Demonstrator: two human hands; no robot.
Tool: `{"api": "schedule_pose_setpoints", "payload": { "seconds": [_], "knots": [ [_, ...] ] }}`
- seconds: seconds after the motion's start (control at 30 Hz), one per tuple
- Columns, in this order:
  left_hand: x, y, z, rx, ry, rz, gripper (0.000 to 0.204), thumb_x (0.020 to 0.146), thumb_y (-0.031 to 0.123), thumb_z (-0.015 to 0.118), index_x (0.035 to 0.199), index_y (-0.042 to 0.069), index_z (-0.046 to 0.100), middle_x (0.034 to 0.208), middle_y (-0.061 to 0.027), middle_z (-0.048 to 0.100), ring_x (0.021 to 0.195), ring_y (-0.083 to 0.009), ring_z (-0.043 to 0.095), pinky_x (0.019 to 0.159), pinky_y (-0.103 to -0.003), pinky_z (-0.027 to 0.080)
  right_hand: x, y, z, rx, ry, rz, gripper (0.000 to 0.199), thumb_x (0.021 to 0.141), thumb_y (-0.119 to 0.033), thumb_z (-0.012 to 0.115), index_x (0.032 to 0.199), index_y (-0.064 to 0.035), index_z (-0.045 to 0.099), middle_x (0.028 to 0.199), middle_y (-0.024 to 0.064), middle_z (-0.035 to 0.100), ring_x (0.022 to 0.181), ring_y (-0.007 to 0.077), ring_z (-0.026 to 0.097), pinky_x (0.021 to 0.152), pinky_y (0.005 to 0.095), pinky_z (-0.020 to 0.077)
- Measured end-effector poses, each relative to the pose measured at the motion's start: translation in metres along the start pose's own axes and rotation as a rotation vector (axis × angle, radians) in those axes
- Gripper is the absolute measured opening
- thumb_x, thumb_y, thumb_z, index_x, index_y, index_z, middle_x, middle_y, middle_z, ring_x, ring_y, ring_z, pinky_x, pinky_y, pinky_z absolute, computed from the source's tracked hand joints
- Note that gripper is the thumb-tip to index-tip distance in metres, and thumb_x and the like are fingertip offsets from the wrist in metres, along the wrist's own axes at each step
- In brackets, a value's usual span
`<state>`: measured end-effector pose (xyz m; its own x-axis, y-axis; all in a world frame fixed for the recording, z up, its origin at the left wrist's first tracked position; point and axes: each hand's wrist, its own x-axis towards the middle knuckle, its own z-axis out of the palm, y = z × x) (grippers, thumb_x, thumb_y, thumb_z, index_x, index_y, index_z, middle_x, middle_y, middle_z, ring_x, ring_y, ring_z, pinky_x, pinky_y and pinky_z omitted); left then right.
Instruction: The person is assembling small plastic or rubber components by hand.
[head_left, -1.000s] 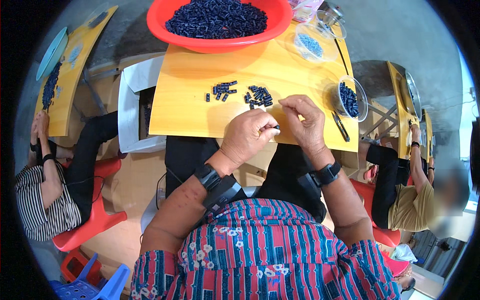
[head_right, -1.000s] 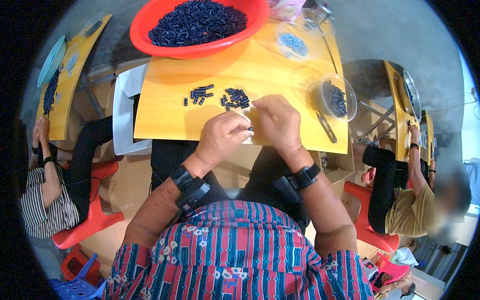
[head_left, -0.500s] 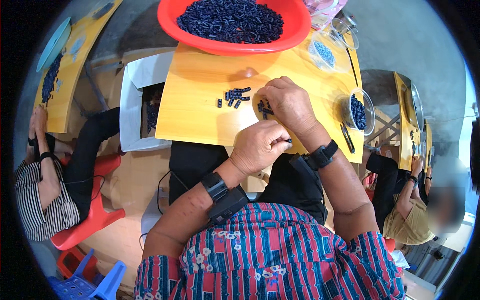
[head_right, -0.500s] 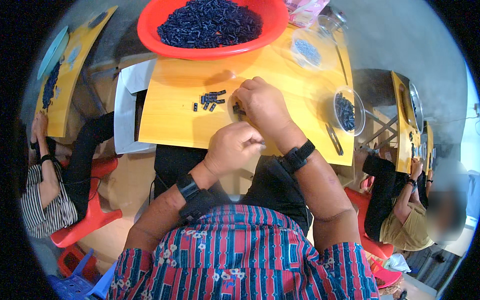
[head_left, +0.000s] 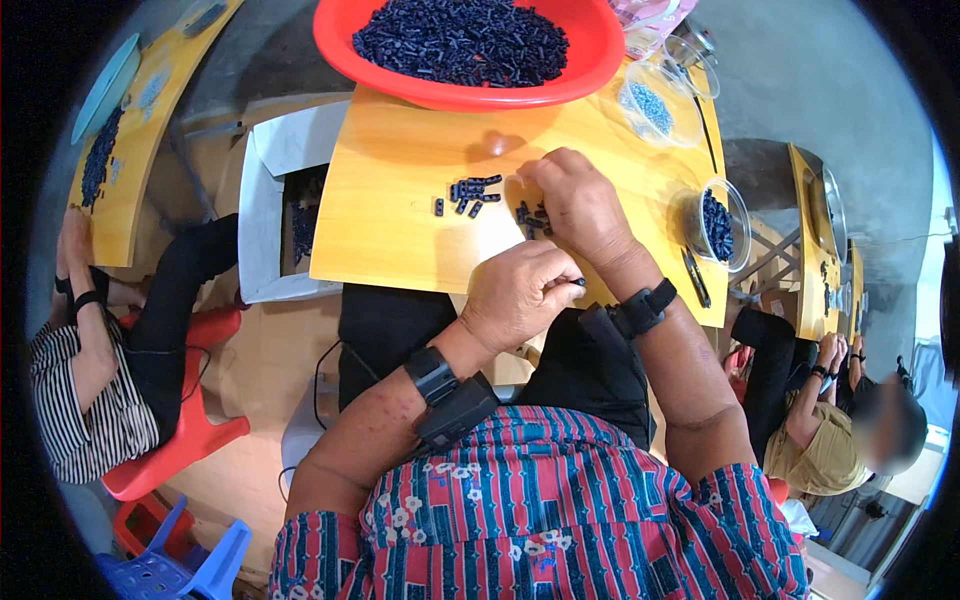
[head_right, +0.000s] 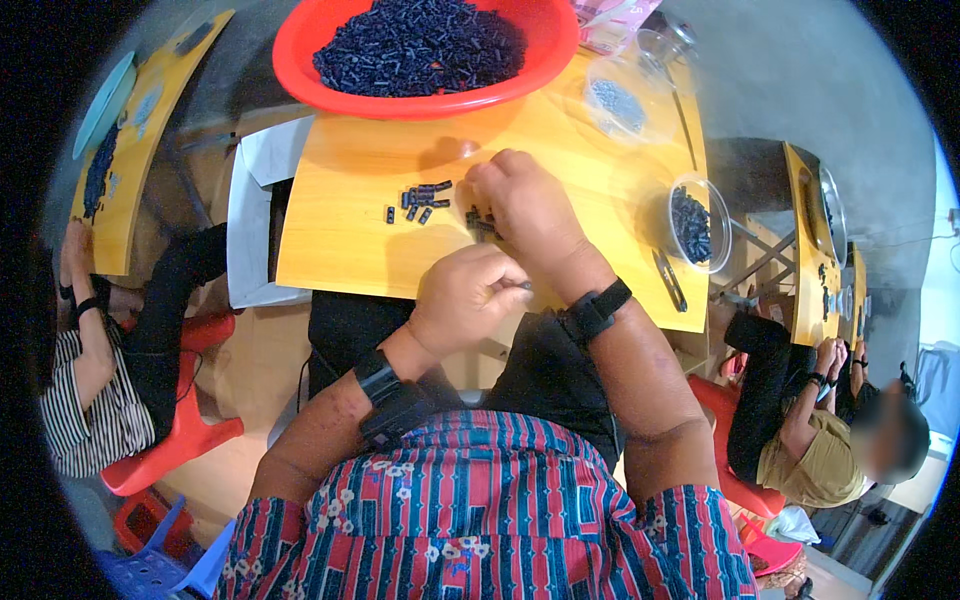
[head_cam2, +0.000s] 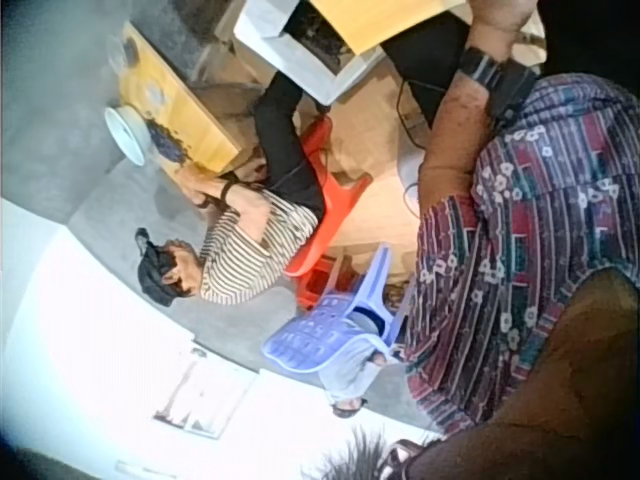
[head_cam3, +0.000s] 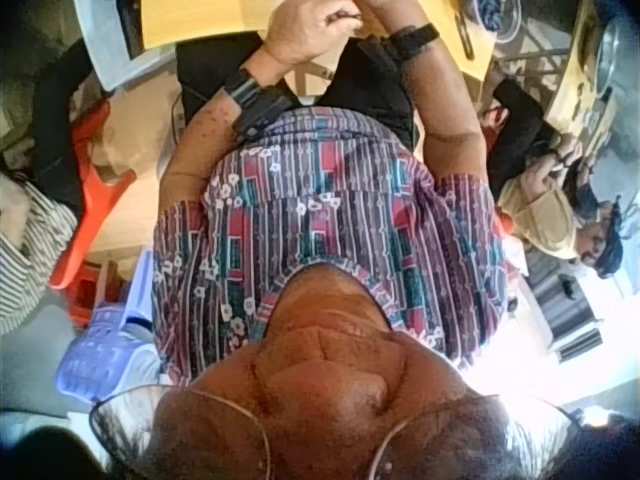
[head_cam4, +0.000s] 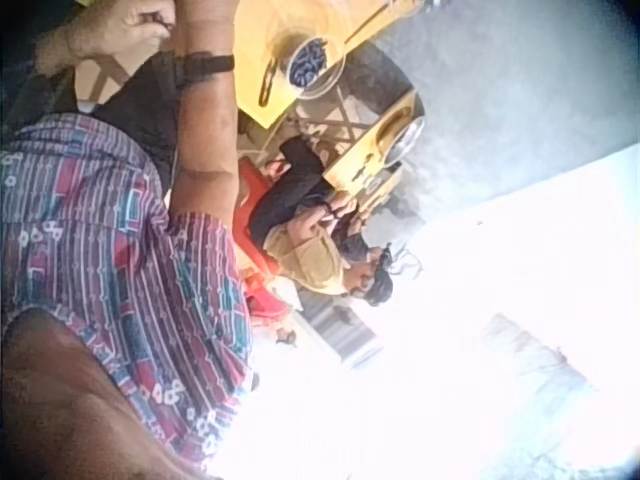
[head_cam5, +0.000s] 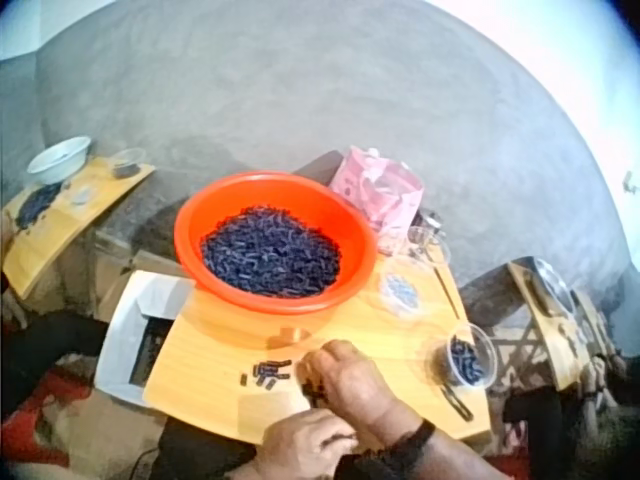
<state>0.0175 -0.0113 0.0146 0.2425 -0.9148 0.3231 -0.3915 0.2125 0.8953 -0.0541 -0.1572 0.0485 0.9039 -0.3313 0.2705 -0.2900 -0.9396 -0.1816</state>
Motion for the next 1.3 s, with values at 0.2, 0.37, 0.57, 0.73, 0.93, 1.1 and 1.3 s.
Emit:
{"api": "schedule_pose_setpoints", "payload": {
  "seconds": [0.2,0.37,0.57,0.73,0.93,1.1,1.3],
  "knots": [
    [0.0,-0.003,0.008,-0.109,0.064,-0.041,0.011,0.08,0.01,0.077,0.086,0.005,0.069,0.079,-0.0095,0.067,0.071,-0.0265,0.066,0.065,-0.035,0.052,-0.036,0.021,-0.019,0.912,0.255,0.533,0.018,0.099,0.0,0.054,0.112,0.0015,0.067,0.104,0.0017,0.066,0.098,0.0143,0.065,0.096,0.0333,0.0531],
    [0.0,-0.008,0.012,-0.138,0.096,-0.094,0.011,0.084,0.009,0.077,0.09,0.004,0.069,0.079,-0.0084,0.068,0.064,-0.018,0.065,0.06,-0.03,0.051,-0.073,0.01,-0.025,1.404,0.234,0.75,0.019,0.098,0.0,0.055,0.115,0.0027,0.065,0.102,0.0046,0.066,0.093,0.0156,0.065,0.098,0.0406,0.0546],
    [0.003,-0.007,0.01,-0.142,0.069,-0.115,0.012,0.084,0.007,0.076,0.094,0.003,0.07,0.08,-0.0065,0.07,0.068,-0.0129,0.066,0.062,-0.026,0.052,-0.096,-0.006,-0.012,1.534,0.202,0.759,0.02,0.098,-0.001,0.058,0.115,0.0043,0.066,0.091,0.005,0.068,0.087,0.0121,0.064,0.086,0.027,0.0533],
    [0.002,-0.006,0.007,-0.128,0.039,-0.148,0.006,0.086,-0.001,0.071,0.092,-0.001,0.069,0.084,-0.004,0.07,0.075,-0.0086,0.064,0.07,-0.024,0.053,-0.105,-0.013,-0.007,1.506,0.191,0.743,0.021,0.098,-0.002,0.059,0.116,0.0041,0.067,0.093,0.0034,0.068,0.087,0.0101,0.063,0.085,0.0254,0.0528],
    [0.002,-0.008,0.01,-0.142,0.071,-0.128,0.01,0.084,0.005,0.076,0.092,0.002,0.072,0.082,-0.0066,0.072,0.071,-0.0112,0.068,0.064,-0.025,0.054,-0.109,-0.018,-0.002,1.595,0.237,0.767,0.021,0.096,-0.001,0.061,0.115,0.0025,0.069,0.098,0.0033,0.07,0.086,0.0088,0.063,0.083,0.0237,0.053],
    [0.002,-0.007,0.009,-0.174,0.039,-0.153,0.006,0.086,0.002,0.074,0.091,0.0,0.071,0.083,-0.0063,0.072,0.075,-0.0103,0.069,0.067,-0.024,0.055,-0.107,-0.017,0.003,1.549,0.261,0.737,0.02,0.096,0.0,0.061,0.114,0.0029,0.069,0.1,0.0083,0.071,0.086,0.0139,0.065,0.083,0.028,0.056],
    [0.002,-0.009,0.009,-0.145,0.015,-0.15,0.005,0.087,-0.001,0.072,0.091,-0.003,0.07,0.085,-0.0063,0.072,0.08,-0.0095,0.07,0.07,-0.023,0.055,-0.105,-0.016,0.003,1.487,0.242,0.753,0.02,0.096,-0.002,0.061,0.113,0.0033,0.069,0.099,0.0049,0.071,0.088,0.0105,0.065,0.084,0.0247,0.0543]
  ]
}}
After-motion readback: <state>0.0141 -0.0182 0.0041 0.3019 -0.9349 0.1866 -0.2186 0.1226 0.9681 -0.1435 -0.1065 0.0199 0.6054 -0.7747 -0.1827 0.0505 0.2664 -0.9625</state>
